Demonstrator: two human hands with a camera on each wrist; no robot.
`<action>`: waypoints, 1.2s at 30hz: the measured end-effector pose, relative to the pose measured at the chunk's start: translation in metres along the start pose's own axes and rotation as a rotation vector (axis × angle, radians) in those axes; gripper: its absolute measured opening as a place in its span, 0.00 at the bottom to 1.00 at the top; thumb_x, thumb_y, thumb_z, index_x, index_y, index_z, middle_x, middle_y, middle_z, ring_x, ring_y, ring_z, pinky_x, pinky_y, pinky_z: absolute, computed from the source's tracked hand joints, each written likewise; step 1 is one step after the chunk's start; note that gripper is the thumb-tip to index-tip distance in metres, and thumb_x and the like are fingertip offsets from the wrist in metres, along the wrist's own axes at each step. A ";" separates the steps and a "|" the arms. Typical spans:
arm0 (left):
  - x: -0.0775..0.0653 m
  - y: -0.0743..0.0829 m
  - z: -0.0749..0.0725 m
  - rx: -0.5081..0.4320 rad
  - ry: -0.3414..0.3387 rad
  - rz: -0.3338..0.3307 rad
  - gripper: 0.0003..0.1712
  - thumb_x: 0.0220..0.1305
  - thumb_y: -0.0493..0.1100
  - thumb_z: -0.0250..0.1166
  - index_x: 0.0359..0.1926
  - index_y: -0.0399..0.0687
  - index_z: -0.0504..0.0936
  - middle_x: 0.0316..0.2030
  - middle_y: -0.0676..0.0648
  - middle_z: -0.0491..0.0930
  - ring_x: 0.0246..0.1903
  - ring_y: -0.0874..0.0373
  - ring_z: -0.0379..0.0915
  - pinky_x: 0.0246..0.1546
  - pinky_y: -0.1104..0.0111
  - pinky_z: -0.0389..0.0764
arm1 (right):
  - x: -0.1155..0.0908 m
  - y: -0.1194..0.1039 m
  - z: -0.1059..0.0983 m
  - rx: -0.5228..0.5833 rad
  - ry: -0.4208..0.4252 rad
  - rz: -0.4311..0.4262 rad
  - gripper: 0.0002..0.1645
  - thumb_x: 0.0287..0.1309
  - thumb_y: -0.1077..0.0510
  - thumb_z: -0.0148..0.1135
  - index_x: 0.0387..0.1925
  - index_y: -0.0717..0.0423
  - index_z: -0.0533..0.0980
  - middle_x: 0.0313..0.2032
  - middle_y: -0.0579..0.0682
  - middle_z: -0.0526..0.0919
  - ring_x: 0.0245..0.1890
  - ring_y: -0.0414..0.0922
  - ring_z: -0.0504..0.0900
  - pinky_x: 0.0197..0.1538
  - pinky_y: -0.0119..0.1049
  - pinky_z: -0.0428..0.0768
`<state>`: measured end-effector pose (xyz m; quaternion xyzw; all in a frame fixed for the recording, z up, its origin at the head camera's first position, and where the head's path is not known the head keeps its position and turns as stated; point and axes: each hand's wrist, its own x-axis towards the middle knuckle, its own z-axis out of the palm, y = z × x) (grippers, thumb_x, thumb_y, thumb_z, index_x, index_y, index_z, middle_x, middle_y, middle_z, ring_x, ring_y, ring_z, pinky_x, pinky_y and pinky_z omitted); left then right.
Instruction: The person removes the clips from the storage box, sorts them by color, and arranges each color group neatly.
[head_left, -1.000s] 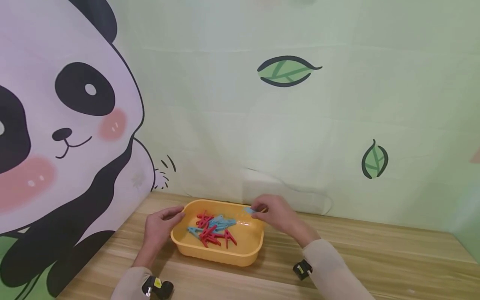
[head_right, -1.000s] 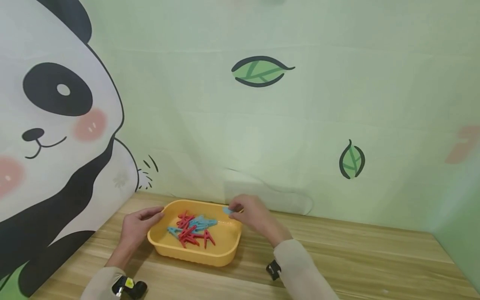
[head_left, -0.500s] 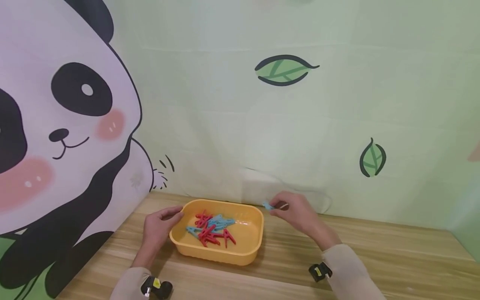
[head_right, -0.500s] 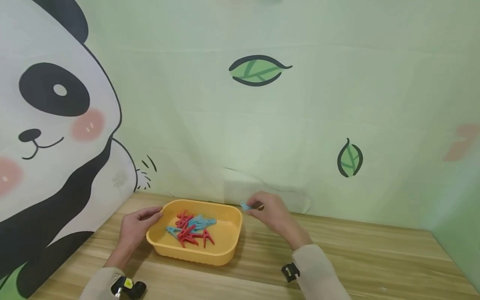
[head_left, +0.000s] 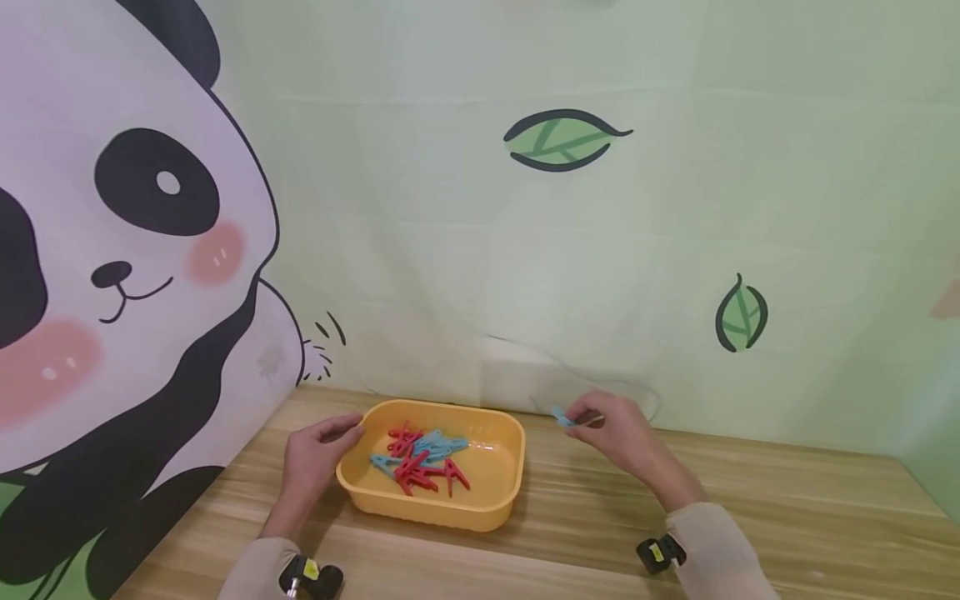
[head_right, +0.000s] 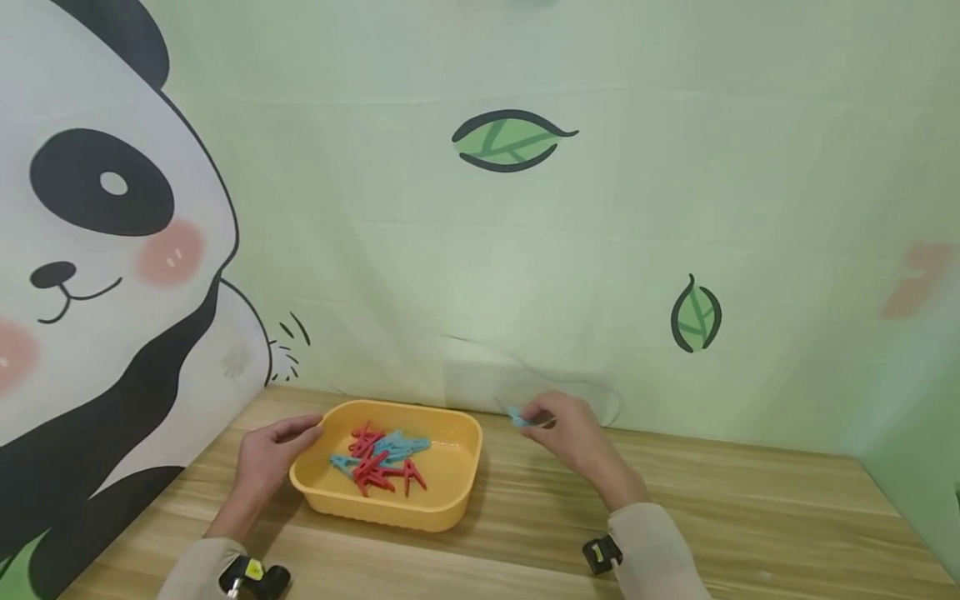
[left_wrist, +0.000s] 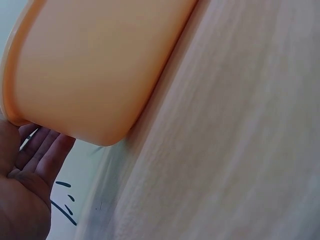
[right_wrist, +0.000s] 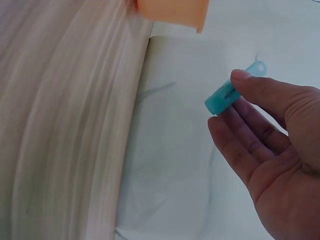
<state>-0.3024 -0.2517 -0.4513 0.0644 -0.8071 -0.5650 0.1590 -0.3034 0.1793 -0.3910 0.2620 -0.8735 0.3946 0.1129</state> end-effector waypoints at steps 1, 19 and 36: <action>0.000 0.000 0.000 0.000 0.001 0.002 0.18 0.71 0.40 0.73 0.57 0.35 0.87 0.54 0.37 0.87 0.58 0.44 0.82 0.43 0.85 0.77 | -0.001 0.001 0.000 -0.002 0.000 0.005 0.06 0.62 0.71 0.73 0.39 0.61 0.85 0.39 0.51 0.88 0.43 0.52 0.88 0.48 0.45 0.88; 0.002 -0.002 0.001 -0.016 0.012 0.025 0.17 0.70 0.39 0.73 0.55 0.34 0.88 0.52 0.37 0.88 0.47 0.64 0.83 0.43 0.84 0.79 | -0.005 0.020 0.005 -0.145 -0.106 0.029 0.09 0.58 0.72 0.75 0.32 0.58 0.83 0.34 0.48 0.86 0.38 0.48 0.87 0.43 0.42 0.88; 0.001 -0.003 0.000 -0.005 0.001 0.011 0.18 0.71 0.40 0.73 0.57 0.34 0.88 0.54 0.38 0.88 0.52 0.55 0.83 0.43 0.84 0.78 | -0.008 0.034 0.016 -0.244 -0.204 -0.058 0.12 0.52 0.76 0.75 0.30 0.59 0.83 0.32 0.47 0.86 0.36 0.46 0.85 0.42 0.41 0.87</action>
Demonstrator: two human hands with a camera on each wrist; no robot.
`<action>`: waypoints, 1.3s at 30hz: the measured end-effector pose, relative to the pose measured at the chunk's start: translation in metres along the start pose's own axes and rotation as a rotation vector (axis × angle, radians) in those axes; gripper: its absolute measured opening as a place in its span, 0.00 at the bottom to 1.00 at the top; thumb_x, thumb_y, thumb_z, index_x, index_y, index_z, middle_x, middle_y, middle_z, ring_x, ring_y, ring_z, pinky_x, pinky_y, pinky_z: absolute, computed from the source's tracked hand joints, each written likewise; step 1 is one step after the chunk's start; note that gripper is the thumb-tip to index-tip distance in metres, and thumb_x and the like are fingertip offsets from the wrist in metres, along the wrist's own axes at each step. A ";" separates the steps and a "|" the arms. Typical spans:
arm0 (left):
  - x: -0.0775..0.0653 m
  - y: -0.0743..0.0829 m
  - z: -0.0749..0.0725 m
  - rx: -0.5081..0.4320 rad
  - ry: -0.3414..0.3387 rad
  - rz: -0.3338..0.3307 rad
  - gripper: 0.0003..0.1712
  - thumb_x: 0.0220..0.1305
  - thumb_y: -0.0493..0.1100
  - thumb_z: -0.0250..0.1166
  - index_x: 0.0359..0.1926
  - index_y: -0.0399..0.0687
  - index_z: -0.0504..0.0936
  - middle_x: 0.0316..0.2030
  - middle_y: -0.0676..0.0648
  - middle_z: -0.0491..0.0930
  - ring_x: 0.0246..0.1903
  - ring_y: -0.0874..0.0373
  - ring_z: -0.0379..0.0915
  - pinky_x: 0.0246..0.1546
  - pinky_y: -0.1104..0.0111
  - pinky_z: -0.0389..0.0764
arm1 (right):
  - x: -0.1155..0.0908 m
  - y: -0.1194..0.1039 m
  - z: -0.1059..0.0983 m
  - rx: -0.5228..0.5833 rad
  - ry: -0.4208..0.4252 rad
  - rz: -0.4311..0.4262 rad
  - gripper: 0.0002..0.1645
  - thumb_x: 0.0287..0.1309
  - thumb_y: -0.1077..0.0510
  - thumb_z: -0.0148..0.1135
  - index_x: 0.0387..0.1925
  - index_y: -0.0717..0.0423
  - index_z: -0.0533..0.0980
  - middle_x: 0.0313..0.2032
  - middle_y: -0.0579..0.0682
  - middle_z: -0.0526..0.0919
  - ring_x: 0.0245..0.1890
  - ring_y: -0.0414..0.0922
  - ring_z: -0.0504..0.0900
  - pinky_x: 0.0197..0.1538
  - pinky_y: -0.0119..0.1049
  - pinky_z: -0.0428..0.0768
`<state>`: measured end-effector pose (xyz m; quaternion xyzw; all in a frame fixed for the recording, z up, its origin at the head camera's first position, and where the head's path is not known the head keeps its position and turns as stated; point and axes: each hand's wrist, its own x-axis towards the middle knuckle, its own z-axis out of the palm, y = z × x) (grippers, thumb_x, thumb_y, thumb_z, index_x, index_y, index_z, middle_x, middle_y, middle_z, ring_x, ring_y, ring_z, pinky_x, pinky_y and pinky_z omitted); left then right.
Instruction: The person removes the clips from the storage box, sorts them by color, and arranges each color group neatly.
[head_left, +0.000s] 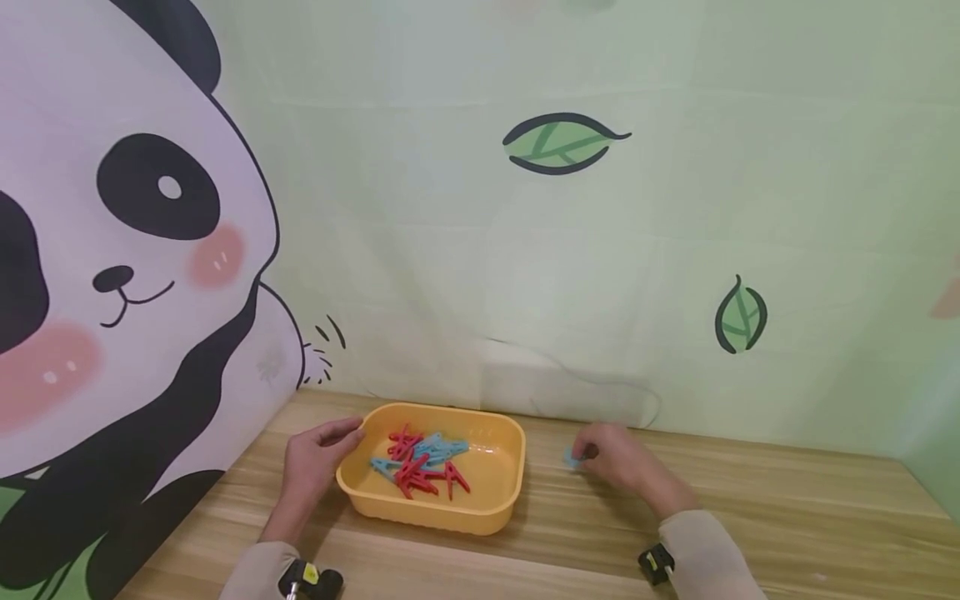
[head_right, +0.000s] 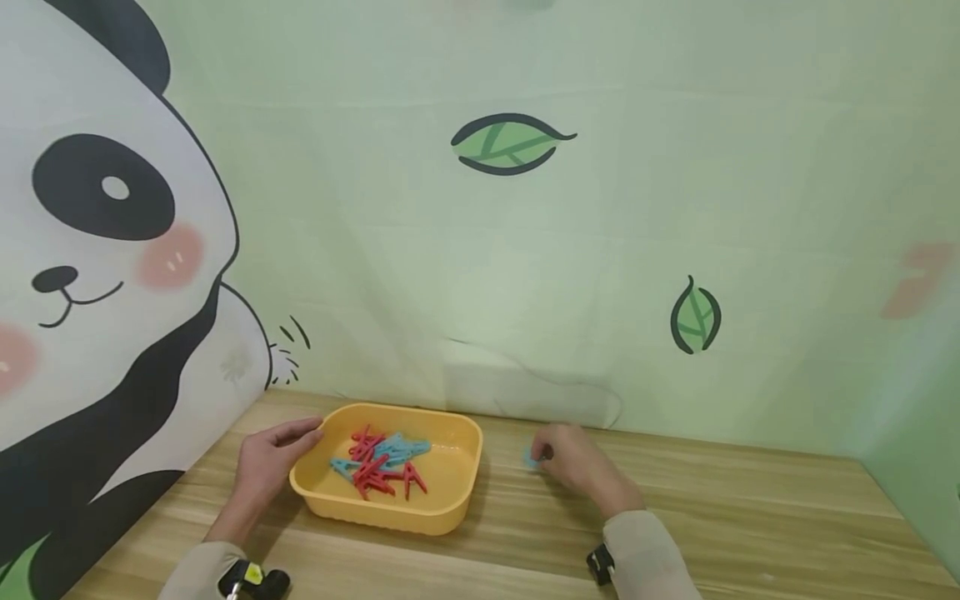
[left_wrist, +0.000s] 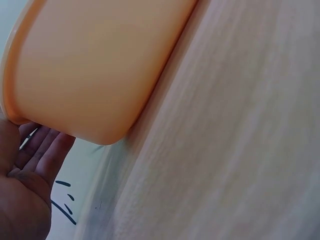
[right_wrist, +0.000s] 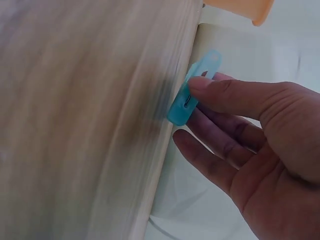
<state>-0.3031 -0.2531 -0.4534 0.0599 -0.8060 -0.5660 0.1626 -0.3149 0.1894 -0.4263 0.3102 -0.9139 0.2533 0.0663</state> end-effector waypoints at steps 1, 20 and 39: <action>0.000 0.000 0.000 -0.001 0.000 -0.003 0.18 0.71 0.40 0.73 0.57 0.34 0.88 0.54 0.38 0.88 0.51 0.58 0.83 0.43 0.84 0.78 | 0.000 0.001 0.001 -0.004 0.002 -0.011 0.12 0.51 0.76 0.75 0.29 0.59 0.83 0.32 0.47 0.86 0.35 0.46 0.85 0.42 0.40 0.86; 0.001 -0.001 -0.001 -0.006 0.006 -0.014 0.18 0.70 0.41 0.74 0.56 0.35 0.88 0.54 0.38 0.88 0.47 0.66 0.81 0.43 0.84 0.78 | -0.001 -0.002 0.001 0.045 0.023 0.223 0.11 0.63 0.62 0.76 0.43 0.63 0.84 0.40 0.53 0.88 0.43 0.52 0.85 0.49 0.52 0.85; -0.001 0.000 -0.001 -0.008 -0.007 -0.026 0.19 0.72 0.42 0.73 0.58 0.36 0.87 0.56 0.38 0.87 0.57 0.49 0.82 0.44 0.84 0.78 | -0.001 -0.001 0.009 0.150 0.061 0.432 0.13 0.58 0.59 0.79 0.37 0.63 0.83 0.34 0.50 0.84 0.36 0.47 0.81 0.41 0.44 0.84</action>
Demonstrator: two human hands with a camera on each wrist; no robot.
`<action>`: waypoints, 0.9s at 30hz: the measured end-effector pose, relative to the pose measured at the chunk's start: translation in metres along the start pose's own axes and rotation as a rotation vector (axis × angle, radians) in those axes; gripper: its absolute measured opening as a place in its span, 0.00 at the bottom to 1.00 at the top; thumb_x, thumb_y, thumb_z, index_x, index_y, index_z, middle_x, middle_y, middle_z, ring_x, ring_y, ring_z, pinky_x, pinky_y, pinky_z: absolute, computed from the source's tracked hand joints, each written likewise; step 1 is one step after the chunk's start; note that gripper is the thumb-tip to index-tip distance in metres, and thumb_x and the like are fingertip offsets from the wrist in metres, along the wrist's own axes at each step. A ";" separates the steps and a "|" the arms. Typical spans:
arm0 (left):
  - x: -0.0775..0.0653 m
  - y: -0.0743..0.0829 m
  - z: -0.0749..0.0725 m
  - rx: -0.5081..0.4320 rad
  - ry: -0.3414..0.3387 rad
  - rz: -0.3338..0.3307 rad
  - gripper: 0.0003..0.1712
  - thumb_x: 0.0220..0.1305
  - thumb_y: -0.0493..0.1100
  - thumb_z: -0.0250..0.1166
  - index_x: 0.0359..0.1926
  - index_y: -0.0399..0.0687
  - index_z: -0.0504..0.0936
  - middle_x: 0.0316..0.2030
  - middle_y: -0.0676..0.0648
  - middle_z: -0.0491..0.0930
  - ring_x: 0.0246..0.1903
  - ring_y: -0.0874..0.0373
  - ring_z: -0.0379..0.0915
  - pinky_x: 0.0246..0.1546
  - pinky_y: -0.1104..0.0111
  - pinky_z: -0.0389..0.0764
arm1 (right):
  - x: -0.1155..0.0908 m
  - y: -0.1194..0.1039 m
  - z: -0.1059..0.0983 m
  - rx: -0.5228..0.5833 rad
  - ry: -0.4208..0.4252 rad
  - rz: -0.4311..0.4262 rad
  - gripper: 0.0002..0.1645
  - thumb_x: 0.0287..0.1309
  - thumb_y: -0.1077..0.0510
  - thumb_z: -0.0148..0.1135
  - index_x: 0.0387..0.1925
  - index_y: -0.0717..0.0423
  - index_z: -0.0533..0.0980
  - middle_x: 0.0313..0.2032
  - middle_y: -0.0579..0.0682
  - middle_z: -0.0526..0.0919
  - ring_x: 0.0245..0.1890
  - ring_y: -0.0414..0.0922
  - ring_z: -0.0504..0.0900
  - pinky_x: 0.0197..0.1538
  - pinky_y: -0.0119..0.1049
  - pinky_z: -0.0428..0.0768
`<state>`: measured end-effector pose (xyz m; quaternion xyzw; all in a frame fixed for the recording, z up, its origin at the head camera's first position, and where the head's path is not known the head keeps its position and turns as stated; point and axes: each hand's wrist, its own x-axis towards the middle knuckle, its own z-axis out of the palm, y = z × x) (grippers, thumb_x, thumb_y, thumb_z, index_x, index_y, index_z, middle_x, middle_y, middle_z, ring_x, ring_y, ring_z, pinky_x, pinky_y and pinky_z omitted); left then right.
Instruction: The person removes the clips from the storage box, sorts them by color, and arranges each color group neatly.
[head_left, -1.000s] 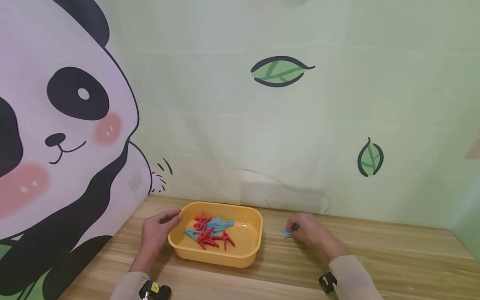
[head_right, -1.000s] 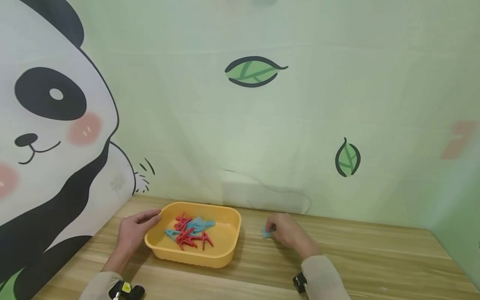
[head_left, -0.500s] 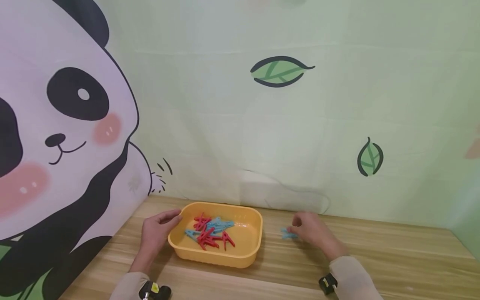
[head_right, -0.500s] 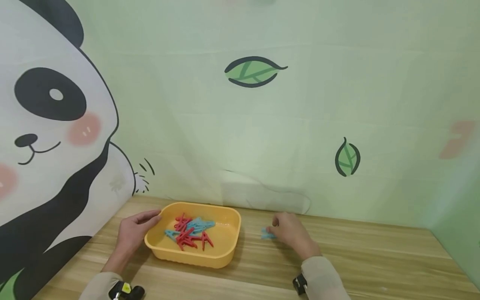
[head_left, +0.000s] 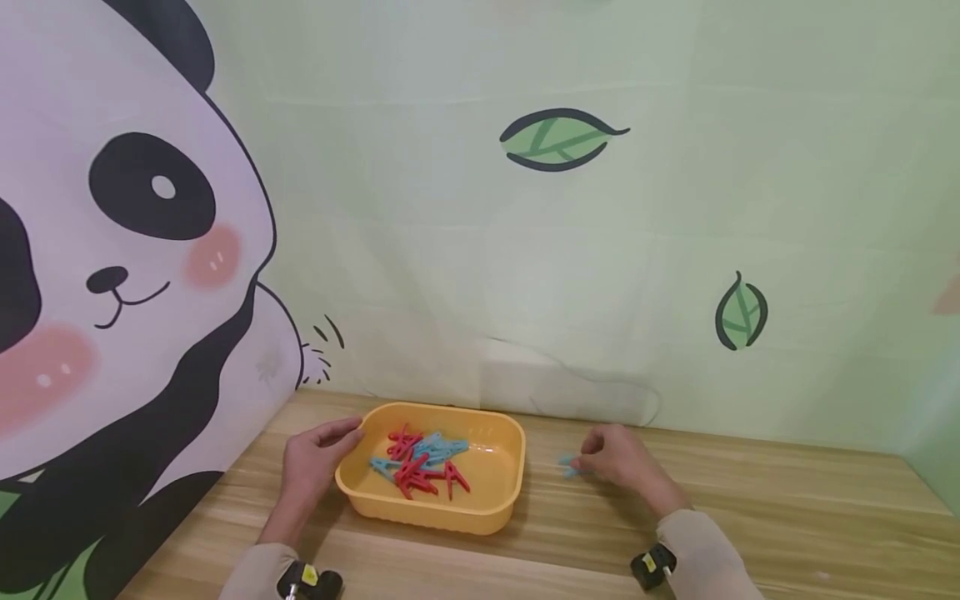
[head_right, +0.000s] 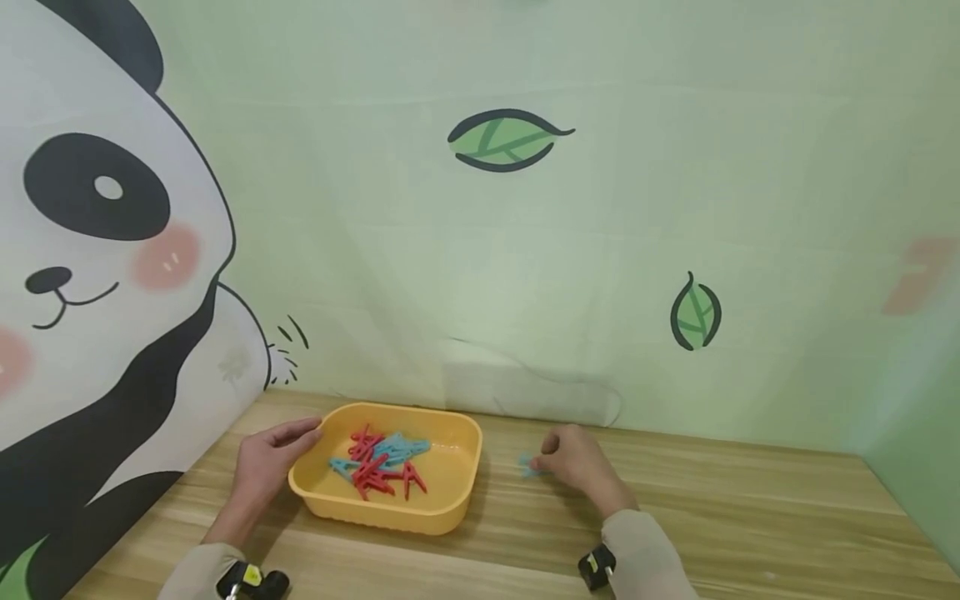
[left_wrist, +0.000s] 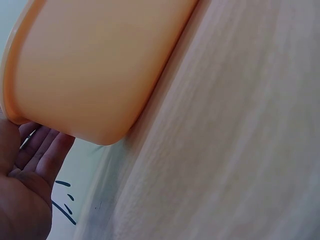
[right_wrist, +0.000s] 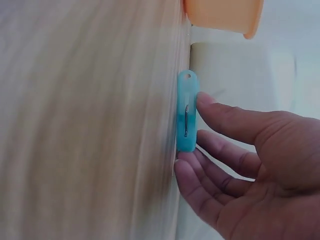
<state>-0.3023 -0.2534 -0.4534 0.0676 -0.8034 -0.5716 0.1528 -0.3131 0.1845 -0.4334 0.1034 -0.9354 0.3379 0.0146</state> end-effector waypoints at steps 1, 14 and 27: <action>0.000 0.000 0.000 -0.001 0.000 -0.001 0.19 0.71 0.42 0.73 0.58 0.36 0.87 0.56 0.38 0.87 0.56 0.49 0.82 0.44 0.84 0.78 | 0.000 0.001 0.000 0.012 0.000 -0.002 0.14 0.58 0.60 0.80 0.39 0.63 0.83 0.36 0.51 0.85 0.38 0.47 0.82 0.43 0.45 0.84; 0.001 -0.002 0.000 -0.017 0.002 0.007 0.19 0.71 0.42 0.74 0.57 0.36 0.88 0.54 0.39 0.88 0.45 0.68 0.81 0.44 0.83 0.79 | -0.003 0.001 0.001 0.077 0.033 0.006 0.21 0.61 0.58 0.77 0.47 0.70 0.81 0.38 0.54 0.86 0.39 0.49 0.84 0.43 0.45 0.85; 0.000 -0.001 0.000 -0.023 0.002 0.001 0.19 0.72 0.41 0.73 0.58 0.35 0.87 0.55 0.38 0.87 0.51 0.57 0.83 0.44 0.83 0.79 | -0.002 0.000 0.007 0.160 0.001 -0.001 0.18 0.57 0.63 0.78 0.45 0.70 0.82 0.36 0.52 0.86 0.39 0.48 0.84 0.42 0.42 0.85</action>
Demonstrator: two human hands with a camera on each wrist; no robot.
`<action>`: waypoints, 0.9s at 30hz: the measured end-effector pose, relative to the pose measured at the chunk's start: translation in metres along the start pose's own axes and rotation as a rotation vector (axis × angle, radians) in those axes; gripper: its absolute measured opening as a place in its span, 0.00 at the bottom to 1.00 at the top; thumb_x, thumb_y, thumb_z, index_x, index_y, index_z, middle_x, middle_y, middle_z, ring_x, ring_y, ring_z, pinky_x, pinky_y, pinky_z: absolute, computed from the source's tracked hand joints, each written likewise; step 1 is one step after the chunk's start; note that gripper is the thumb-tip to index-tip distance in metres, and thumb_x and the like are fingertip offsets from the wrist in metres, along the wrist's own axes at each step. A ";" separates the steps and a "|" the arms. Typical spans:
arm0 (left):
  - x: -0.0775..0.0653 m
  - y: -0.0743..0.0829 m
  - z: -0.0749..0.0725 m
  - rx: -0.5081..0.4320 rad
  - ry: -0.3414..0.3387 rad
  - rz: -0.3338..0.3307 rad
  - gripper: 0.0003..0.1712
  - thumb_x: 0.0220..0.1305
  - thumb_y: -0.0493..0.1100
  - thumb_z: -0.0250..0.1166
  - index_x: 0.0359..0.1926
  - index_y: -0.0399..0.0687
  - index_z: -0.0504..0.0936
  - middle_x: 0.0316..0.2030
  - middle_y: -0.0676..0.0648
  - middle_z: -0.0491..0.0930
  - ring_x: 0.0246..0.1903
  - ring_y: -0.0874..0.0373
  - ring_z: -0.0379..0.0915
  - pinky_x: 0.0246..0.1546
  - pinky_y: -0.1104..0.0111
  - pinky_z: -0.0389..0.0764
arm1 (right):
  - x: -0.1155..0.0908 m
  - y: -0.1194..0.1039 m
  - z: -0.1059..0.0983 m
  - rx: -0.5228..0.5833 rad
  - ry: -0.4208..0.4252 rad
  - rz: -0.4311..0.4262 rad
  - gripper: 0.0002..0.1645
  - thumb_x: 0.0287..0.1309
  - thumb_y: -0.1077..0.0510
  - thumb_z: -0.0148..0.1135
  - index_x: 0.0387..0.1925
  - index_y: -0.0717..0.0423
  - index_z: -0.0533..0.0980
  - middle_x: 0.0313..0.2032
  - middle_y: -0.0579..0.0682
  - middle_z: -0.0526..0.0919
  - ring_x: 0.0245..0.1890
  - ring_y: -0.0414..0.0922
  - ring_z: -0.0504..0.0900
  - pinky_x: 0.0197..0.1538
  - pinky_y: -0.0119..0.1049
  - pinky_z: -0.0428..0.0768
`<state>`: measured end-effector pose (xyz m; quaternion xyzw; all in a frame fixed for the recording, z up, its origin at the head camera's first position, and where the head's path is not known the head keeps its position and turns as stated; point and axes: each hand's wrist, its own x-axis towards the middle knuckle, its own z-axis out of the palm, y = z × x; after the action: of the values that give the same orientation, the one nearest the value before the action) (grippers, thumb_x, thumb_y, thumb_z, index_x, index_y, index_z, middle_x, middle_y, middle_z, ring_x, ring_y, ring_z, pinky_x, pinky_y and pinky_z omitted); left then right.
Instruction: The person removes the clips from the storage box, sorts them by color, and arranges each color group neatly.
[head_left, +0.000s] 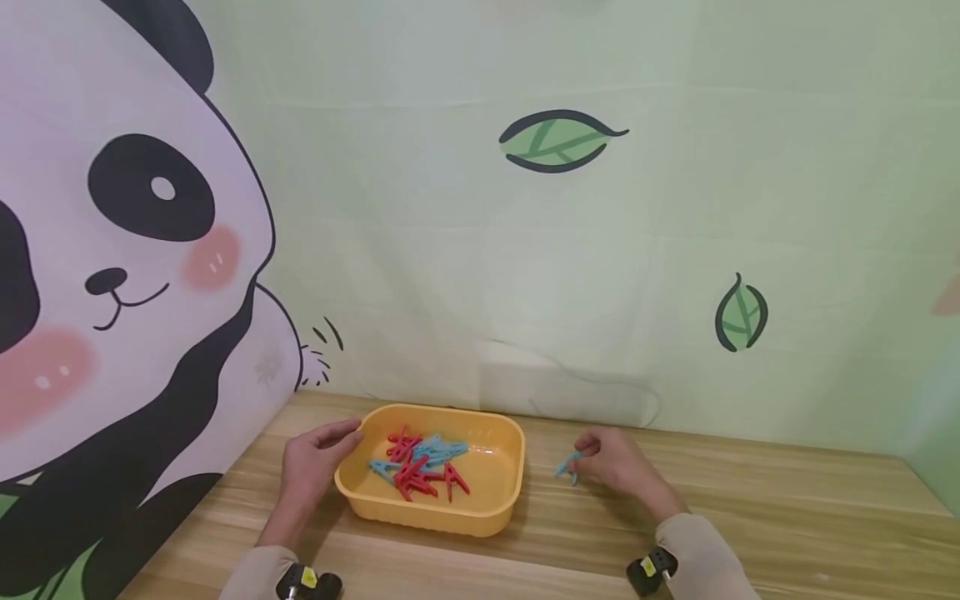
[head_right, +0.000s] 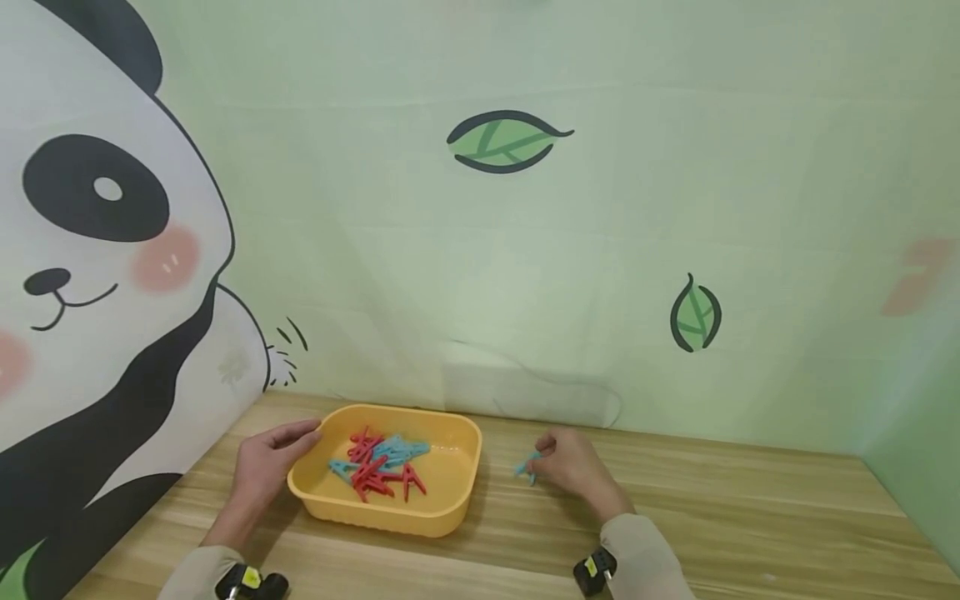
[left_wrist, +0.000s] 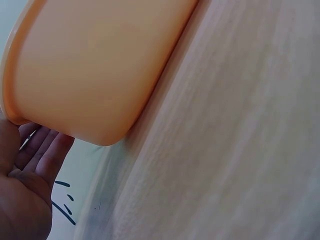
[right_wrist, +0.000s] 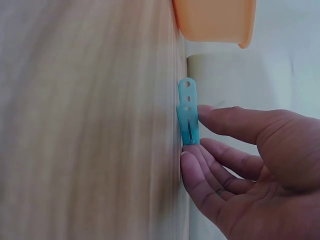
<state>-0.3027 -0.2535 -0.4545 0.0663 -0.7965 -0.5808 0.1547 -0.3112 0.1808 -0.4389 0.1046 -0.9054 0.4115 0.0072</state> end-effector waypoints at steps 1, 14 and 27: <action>0.000 0.000 0.000 0.001 -0.001 0.001 0.19 0.72 0.41 0.73 0.58 0.35 0.87 0.55 0.38 0.87 0.52 0.56 0.83 0.44 0.83 0.79 | 0.000 0.001 0.000 0.004 -0.003 -0.002 0.17 0.57 0.64 0.78 0.45 0.70 0.82 0.36 0.52 0.86 0.40 0.47 0.84 0.42 0.42 0.85; 0.000 -0.001 0.000 0.013 0.009 -0.004 0.19 0.71 0.43 0.73 0.57 0.36 0.88 0.54 0.39 0.88 0.52 0.55 0.83 0.44 0.83 0.79 | 0.002 0.005 -0.001 0.043 -0.043 -0.057 0.16 0.57 0.68 0.76 0.45 0.71 0.82 0.37 0.51 0.85 0.41 0.48 0.84 0.46 0.43 0.85; 0.000 0.001 0.000 0.022 0.001 -0.013 0.20 0.72 0.44 0.73 0.58 0.36 0.87 0.56 0.39 0.87 0.54 0.52 0.82 0.43 0.84 0.78 | 0.002 0.012 -0.004 0.071 -0.047 -0.078 0.17 0.58 0.67 0.74 0.48 0.72 0.82 0.38 0.52 0.86 0.42 0.49 0.84 0.46 0.40 0.85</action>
<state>-0.3023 -0.2527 -0.4533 0.0733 -0.8022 -0.5731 0.1504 -0.3158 0.1917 -0.4451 0.1497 -0.8852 0.4404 -0.0017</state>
